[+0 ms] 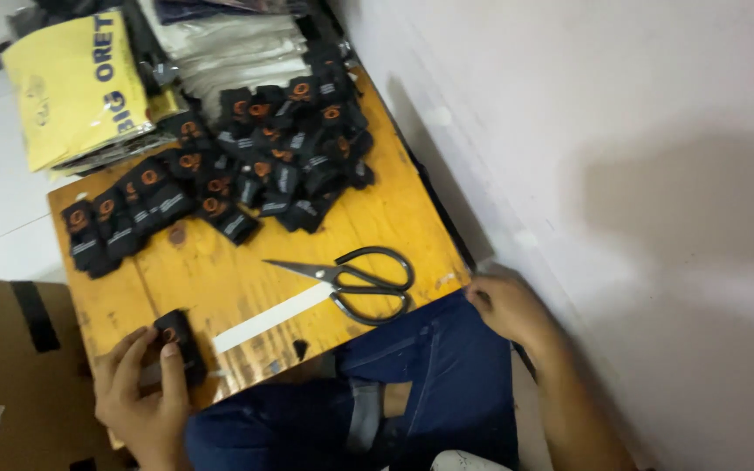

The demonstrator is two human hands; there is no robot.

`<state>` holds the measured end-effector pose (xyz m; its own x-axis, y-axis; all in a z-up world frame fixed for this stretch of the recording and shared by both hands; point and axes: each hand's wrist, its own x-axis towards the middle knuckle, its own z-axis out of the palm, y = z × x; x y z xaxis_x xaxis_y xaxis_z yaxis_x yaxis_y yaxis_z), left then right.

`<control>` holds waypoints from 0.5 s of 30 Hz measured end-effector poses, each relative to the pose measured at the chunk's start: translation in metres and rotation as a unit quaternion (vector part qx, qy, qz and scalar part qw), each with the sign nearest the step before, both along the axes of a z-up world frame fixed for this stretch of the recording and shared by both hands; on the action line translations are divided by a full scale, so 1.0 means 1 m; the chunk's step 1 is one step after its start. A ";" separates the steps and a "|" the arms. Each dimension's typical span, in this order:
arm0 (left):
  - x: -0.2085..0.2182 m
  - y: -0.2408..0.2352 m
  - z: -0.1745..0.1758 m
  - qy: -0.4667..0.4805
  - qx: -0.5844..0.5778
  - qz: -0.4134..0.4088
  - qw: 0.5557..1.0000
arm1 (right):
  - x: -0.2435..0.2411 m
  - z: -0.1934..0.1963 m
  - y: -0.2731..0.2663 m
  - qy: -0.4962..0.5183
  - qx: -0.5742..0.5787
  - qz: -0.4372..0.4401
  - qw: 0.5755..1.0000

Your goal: The person sits on the floor and uses scissors to trim the drawstrings on small black pouches. They then place the pouches into a clear plastic bag, arranging them inside before sealing the bag.

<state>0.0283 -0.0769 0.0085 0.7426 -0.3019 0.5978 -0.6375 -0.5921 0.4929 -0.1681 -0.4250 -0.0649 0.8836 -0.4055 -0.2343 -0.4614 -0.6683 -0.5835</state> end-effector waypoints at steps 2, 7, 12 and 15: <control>-0.004 0.003 -0.001 -0.013 -0.017 0.000 1.000 | -0.006 0.041 0.005 -0.076 -0.016 0.083 0.993; -0.033 0.000 -0.003 -0.134 -0.137 0.064 0.979 | -0.027 0.124 0.024 -0.090 0.072 0.114 0.987; -0.090 -0.039 -0.004 0.014 -0.160 -0.141 0.977 | -0.026 0.171 0.043 -0.168 0.209 0.191 0.944; -0.106 -0.059 0.031 0.250 -0.196 -0.360 0.877 | -0.011 0.174 0.060 -0.221 0.265 0.160 0.925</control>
<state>-0.0777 -0.1363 0.0398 0.6427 -0.6449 0.4135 -0.4223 0.1520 0.8936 -0.1792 -0.3647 0.1093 0.9954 -0.0376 0.0881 0.0731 -0.2952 -0.9526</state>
